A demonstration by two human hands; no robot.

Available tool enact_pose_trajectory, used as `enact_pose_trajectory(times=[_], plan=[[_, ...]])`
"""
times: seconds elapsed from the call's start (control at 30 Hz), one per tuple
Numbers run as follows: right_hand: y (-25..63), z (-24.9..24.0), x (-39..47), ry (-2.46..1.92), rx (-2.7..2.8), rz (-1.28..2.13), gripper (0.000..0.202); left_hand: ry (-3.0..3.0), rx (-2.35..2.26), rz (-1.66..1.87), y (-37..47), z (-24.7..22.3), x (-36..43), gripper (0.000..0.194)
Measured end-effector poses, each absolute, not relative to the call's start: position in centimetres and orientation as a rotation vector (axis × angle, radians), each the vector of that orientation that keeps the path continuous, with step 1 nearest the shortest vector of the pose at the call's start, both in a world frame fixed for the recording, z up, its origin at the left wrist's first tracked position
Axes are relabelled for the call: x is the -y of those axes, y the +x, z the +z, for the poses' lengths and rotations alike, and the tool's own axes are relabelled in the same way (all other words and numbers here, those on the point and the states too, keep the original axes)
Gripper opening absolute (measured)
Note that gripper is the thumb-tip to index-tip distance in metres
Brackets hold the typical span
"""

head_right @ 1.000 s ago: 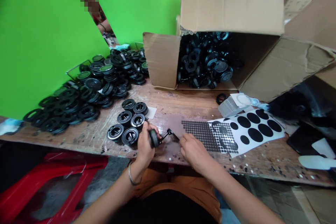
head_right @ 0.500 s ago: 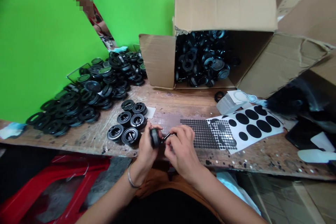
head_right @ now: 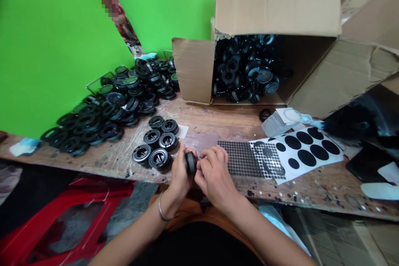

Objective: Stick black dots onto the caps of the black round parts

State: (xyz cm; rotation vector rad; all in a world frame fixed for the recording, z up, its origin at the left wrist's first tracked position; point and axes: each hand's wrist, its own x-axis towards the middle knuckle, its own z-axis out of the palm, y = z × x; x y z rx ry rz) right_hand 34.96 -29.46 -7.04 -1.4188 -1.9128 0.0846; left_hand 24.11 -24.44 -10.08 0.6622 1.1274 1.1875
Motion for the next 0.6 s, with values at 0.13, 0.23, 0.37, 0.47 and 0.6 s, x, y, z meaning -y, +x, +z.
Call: enact_pose_trajectory(times=[0.13, 0.23, 0.37, 0.47, 0.6], plan=[[35.5, -7.1, 29.8, -1.342, 2.013, 0.038, 0.012, 0.566, -1.067, 1.211, 24.1, -10.4, 24.6, 0.043], [35.7, -7.7, 30.7, -1.248, 2.108, -0.066, 0.025, 0.517, -1.062, 1.221, 23.9, -10.3, 24.5, 0.043], [36.2, -8.4, 32.0, -1.254, 2.229, -0.099, 0.038, 0.495, -1.072, 1.208, 23.8, -9.9, 24.3, 0.049], [37.8, -7.9, 32.1, -1.325, 2.141, 0.013, 0.033, 0.477, -1.076, 1.119, 23.7, -9.1, 24.2, 0.057], [41.2, -7.7, 31.4, -1.508, 1.754, 0.141, 0.011, 0.477, -1.043, 1.058, 23.2, -8.2, 23.5, 0.058]])
